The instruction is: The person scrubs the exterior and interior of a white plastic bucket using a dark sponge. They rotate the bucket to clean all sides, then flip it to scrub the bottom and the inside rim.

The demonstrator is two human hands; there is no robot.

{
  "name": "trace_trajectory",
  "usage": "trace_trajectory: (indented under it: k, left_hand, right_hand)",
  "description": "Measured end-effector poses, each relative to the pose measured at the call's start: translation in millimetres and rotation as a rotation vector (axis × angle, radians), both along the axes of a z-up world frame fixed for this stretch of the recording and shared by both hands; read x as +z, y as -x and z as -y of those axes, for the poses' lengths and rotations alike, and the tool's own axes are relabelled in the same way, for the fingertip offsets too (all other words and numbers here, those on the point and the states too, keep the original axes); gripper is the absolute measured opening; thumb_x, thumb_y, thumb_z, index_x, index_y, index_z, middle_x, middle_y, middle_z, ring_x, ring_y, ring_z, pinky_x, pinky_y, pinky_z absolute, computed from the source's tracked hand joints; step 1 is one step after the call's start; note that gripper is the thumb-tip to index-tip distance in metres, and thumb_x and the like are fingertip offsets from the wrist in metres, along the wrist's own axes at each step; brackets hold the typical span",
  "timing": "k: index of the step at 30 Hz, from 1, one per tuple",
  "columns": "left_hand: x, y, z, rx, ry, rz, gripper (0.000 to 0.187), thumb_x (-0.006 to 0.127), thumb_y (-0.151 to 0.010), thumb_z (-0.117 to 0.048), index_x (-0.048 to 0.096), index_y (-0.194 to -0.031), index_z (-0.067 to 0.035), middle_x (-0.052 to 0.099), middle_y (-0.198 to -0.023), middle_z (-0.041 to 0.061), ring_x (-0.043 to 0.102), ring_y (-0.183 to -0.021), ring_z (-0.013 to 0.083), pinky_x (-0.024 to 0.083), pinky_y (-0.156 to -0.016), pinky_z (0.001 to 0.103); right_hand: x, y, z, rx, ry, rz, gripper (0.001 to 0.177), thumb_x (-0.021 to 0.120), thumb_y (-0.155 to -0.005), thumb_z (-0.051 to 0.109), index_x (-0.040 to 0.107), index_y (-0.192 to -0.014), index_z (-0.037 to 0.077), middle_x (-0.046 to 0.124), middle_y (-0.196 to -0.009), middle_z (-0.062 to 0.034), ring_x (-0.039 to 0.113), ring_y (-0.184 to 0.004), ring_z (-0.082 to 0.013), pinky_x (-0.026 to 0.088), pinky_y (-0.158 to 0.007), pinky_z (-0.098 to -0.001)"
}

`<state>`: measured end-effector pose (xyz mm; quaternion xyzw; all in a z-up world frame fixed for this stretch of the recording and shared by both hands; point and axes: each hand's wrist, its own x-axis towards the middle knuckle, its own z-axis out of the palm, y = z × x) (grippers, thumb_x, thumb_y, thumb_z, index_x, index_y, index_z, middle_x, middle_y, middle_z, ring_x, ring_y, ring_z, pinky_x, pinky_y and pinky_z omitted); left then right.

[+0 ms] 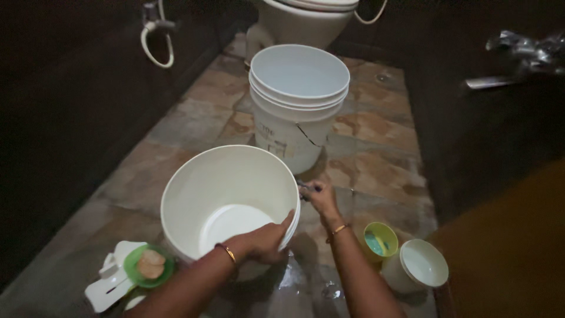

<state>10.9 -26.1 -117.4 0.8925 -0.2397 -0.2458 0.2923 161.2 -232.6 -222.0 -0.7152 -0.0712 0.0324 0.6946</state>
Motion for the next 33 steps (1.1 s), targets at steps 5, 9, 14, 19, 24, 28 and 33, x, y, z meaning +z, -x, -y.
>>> trace_trajectory:
  k: [5, 9, 14, 19, 24, 28, 33]
  left_hand:
    - [-26, 9, -67, -0.234, -0.092, 0.071, 0.104, 0.072, -0.076, -0.013, 0.015, -0.163, -0.017, 0.071, -0.116, 0.027, 0.068, -0.110, 0.0430, 0.053, -0.094, 0.046]
    - [-29, -1, -43, -0.072, -0.026, 0.045, 0.093, 0.080, -0.073, -0.015, 0.024, -0.148, -0.011, 0.070, -0.111, 0.029, 0.068, -0.107, 0.0435, 0.054, -0.091, 0.047]
    - [-2, 5, 5, 0.192, -0.020, 0.052, 0.124, 0.069, -0.067, -0.002, -0.007, -0.164, -0.010, 0.068, -0.100, 0.035, 0.068, -0.097, 0.0476, 0.055, -0.086, 0.048]
    - [-5, 3, 3, 0.181, 0.003, 0.059, 0.123, 0.073, -0.072, -0.007, -0.010, -0.163, -0.007, 0.067, -0.100, 0.036, 0.067, -0.097, 0.0494, 0.053, -0.086, 0.049]
    - [0, 3, 2, 0.176, 0.065, 0.103, 0.126, 0.075, -0.067, -0.004, -0.008, -0.162, -0.008, 0.065, -0.103, 0.037, 0.066, -0.100, 0.0493, 0.054, -0.088, 0.048]
    - [1, 3, 3, 0.200, 0.026, 0.060, 0.124, 0.069, -0.066, -0.002, -0.007, -0.164, -0.010, 0.068, -0.102, 0.035, 0.068, -0.097, 0.0485, 0.056, -0.087, 0.047]
    - [-5, 3, 4, 0.212, 0.003, 0.096, 0.121, 0.070, -0.069, -0.005, -0.004, -0.164, -0.014, 0.068, -0.100, 0.034, 0.067, -0.097, 0.0498, 0.055, -0.086, 0.050]
  right_hand:
    - [23, 81, -6, -0.121, 0.020, -0.033, 0.021, 0.084, -0.082, 0.020, 0.076, -0.084, 0.001, 0.073, -0.075, -0.0038, 0.062, -0.066, -0.0099, 0.048, -0.059, -0.0257]
    - [7, 167, -34, -0.262, 0.018, 0.043, 0.026, 0.085, -0.081, 0.023, 0.071, -0.080, 0.001, 0.069, -0.070, -0.0031, 0.060, -0.063, -0.0090, 0.047, -0.056, -0.0263]
    - [-16, 184, -48, -0.441, 0.139, 0.144, 0.029, 0.088, -0.081, 0.024, 0.072, -0.077, -0.001, 0.066, -0.066, -0.0058, 0.055, -0.061, -0.0106, 0.045, -0.054, -0.0282]
    - [-17, 78, -24, -0.318, -0.090, -0.070, 0.017, 0.082, -0.080, 0.016, 0.075, -0.086, 0.003, 0.074, -0.080, -0.0033, 0.065, -0.068, -0.0116, 0.054, -0.061, -0.0285]
    - [-2, 39, -25, -0.161, -0.292, -0.130, 0.018, 0.080, -0.081, 0.013, 0.072, -0.091, 0.001, 0.072, -0.083, -0.0051, 0.067, -0.069, -0.0138, 0.056, -0.063, -0.0295]
    - [-7, 123, -32, -0.306, -0.154, 0.028, 0.020, 0.081, -0.084, 0.019, 0.070, -0.091, 0.003, 0.071, -0.080, -0.0030, 0.065, -0.069, -0.0105, 0.053, -0.061, -0.0262]
    - [-24, 184, -56, -0.434, -0.019, 0.185, 0.024, 0.085, -0.084, 0.017, 0.070, -0.085, -0.001, 0.066, -0.079, -0.0038, 0.059, -0.071, -0.0101, 0.049, -0.060, -0.0270]
